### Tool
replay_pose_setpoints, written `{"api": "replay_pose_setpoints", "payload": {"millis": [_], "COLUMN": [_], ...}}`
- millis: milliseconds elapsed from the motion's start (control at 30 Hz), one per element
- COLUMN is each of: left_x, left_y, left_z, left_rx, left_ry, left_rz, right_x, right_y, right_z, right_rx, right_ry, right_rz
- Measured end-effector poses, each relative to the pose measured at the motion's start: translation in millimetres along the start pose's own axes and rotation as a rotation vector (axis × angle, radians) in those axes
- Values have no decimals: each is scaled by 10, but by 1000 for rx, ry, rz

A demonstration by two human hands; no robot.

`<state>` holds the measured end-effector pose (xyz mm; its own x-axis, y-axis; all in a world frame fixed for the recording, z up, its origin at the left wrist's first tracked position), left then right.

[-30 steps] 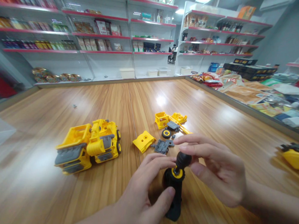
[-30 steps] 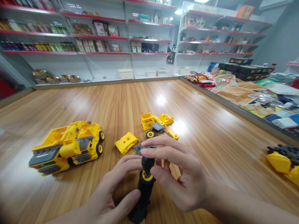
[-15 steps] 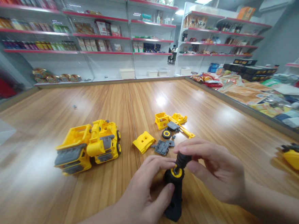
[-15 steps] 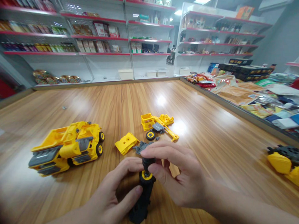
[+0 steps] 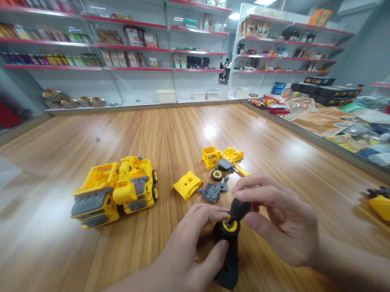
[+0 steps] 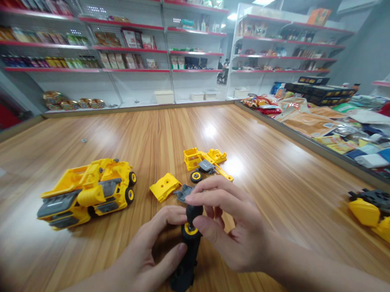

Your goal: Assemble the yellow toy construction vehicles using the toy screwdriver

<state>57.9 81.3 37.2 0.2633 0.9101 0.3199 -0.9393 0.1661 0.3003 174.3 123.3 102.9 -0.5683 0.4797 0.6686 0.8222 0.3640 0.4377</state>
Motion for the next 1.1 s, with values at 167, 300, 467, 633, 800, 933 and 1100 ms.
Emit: {"api": "replay_pose_setpoints", "payload": {"millis": [167,300,467,633,800,933,1100], "left_x": [-4,-3,-1,-20,-16,-11,-8], "left_y": [-8,-18,-9,-2,-12,-25,-29], "left_z": [0,-33,-33,-54,-46,-61,-57], "left_rx": [-1,-12,-1,0,-13,-12,-19], "left_ry": [-2,28,20,30,30,48,38], "left_rz": [-10,-10,-5,-1,0,-15,-17], "right_x": [-8,-12,-11,37,42,38,11], "right_y": [-16,8,-45,-58,-109,-85,-163], "right_z": [-41,-20,-22,-53,-64,-40,-8], "right_rx": [9,0,19,-2,7,-16,2], "right_ry": [30,18,38,67,69,52,31], "right_rz": [-30,11,-35,-52,-93,-79,-154]}}
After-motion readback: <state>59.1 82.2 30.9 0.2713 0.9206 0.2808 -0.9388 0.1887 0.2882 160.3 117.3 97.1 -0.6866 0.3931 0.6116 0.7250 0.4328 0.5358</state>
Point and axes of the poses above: each hand's wrist, its own x-axis towards the middle knuckle, its own y-axis out of the back of the hand, z = x × y, the point moved 10 cm from there along x, towards the middle knuckle, and after that the axes turned 6 degrees about -x, right-handed, at the moved point
